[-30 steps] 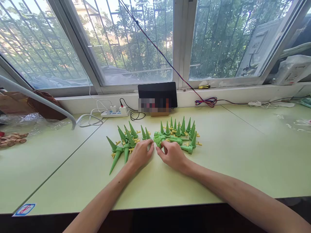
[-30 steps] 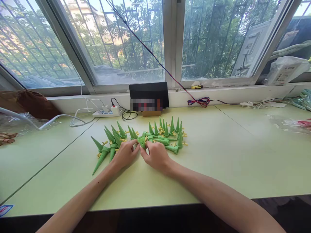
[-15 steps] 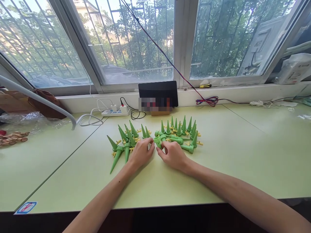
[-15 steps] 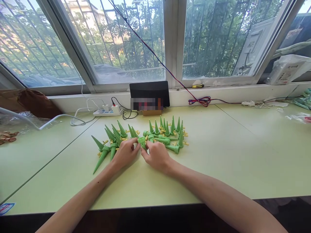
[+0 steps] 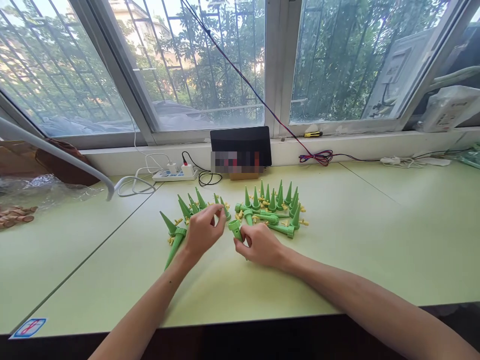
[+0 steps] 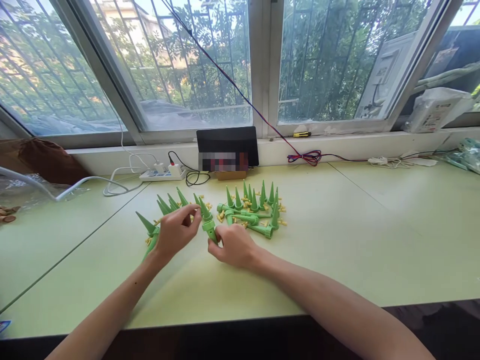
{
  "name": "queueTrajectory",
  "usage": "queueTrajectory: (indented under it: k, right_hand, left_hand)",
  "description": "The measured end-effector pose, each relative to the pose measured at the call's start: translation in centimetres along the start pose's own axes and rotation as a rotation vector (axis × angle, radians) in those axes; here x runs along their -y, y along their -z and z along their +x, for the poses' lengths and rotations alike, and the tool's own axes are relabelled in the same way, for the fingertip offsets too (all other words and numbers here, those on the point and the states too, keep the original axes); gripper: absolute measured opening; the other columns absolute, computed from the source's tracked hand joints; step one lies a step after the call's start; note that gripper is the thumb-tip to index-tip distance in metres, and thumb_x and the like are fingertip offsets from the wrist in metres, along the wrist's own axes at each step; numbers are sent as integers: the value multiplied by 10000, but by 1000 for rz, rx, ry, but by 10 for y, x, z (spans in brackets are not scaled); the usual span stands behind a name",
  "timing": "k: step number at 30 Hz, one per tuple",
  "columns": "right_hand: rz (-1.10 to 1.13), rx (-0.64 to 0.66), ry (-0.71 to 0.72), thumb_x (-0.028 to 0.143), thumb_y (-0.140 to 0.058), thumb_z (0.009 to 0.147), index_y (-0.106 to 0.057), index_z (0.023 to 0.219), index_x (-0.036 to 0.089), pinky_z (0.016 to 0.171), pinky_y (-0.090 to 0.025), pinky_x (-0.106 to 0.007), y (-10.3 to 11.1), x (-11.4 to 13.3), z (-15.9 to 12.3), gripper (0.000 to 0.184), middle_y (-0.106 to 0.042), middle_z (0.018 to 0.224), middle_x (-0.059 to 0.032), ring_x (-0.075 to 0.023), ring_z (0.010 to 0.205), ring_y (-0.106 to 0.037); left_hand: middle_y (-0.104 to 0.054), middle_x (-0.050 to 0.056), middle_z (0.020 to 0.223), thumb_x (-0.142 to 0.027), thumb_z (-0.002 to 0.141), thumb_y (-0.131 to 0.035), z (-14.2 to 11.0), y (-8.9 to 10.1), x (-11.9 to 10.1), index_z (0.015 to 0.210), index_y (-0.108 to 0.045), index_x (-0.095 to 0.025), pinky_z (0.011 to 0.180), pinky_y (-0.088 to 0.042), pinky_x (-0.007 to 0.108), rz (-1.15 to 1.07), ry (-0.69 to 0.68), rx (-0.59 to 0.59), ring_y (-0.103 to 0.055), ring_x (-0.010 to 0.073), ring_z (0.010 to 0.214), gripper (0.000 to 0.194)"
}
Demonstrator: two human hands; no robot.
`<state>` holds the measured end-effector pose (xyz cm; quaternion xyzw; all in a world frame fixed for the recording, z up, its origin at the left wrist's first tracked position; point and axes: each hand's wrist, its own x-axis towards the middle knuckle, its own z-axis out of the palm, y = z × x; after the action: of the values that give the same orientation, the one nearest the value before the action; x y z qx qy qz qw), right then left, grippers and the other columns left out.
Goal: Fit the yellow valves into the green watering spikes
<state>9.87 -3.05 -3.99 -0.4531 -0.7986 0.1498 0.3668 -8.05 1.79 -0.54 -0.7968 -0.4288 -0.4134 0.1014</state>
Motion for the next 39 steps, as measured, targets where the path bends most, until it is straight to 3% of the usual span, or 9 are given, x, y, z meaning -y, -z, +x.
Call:
queueTrajectory:
  k: [2, 4, 7, 9, 11, 16, 22, 33, 39]
  right_hand:
    - [-7, 30, 40, 258, -594, 824, -467, 628, 193, 525, -258, -232, -1, 2, -2, 241, -457, 518, 57, -79, 473, -345]
    - [-22, 70, 80, 262, -602, 812, -469, 614, 192, 533, -258, -233, -2, 4, -3, 249, -461, 519, 53, -81, 481, -340]
    - [-46, 123, 122, 267, -613, 791, -486, 609, 191, 537, -255, -236, -5, 6, -6, 235, -466, 511, 43, -89, 489, -349]
    - [-57, 141, 141, 262, -611, 784, -488, 609, 190, 535, -248, -237, -7, 6, -6, 226, -464, 504, 40, -90, 487, -346]
    - [-65, 149, 148, 259, -608, 784, -483, 607, 189, 534, -244, -237, -7, 6, -6, 227, -467, 502, 39, -89, 484, -345]
    - [-98, 166, 145, 277, -598, 801, -497, 621, 185, 535, -237, -240, -5, 7, -5, 226, -504, 515, 28, -89, 485, -363]
    - [-130, 198, 161, 285, -587, 797, -504, 623, 183, 530, -223, -247, -6, 9, -7, 218, -525, 521, 15, -92, 477, -364]
    - [-151, 217, 155, 284, -569, 812, -523, 633, 183, 542, -240, -243, -6, 8, -8, 212, -559, 537, 3, -98, 484, -402]
    - [-169, 236, 157, 282, -576, 831, -563, 657, 178, 551, -257, -242, -6, 8, -7, 203, -587, 561, -4, -106, 505, -461]
  left_hand:
    - [-645, -7, 632, -244, 866, -519, 21, 11, 3, 867, -670, -172, 594, -414, 231, 64, 51, -36, -510, 105, 487, 168]
    - [-674, 20, 685, -251, 855, -510, 50, 17, 10, 850, -682, -167, 646, -433, 243, 136, 75, 43, -576, 134, 573, 191]
    - [-715, 63, 792, -224, 839, -470, 99, 10, 27, 851, -709, -172, 724, -448, 263, 280, 75, 336, -644, 192, 754, 245]
    - [-734, 78, 867, -222, 802, -505, 128, -4, 41, 869, -737, -194, 787, -457, 268, 410, 116, 673, -657, 221, 867, 244]
    - [-741, 74, 863, -240, 755, -575, 148, -22, 53, 869, -757, -221, 826, -460, 269, 434, 134, 787, -660, 231, 910, 216]
    - [-739, 75, 836, -282, 648, -714, 163, -54, 75, 905, -769, -231, 879, -469, 282, 469, 186, 967, -663, 238, 942, 268]
    - [-721, 103, 783, -195, 596, -780, 154, -71, 90, 785, -763, -158, 753, -525, 295, 479, 233, 1167, -678, 227, 768, 194]
    - [-702, 96, 695, -129, 576, -764, 148, -76, 83, 625, -694, -140, 778, -519, 269, 465, 251, 1197, -686, 232, 802, 86]
    - [-700, 95, 738, -91, 673, -649, 172, -52, 70, 754, -693, -124, 727, -506, 247, 483, 187, 1026, -671, 211, 783, 98]
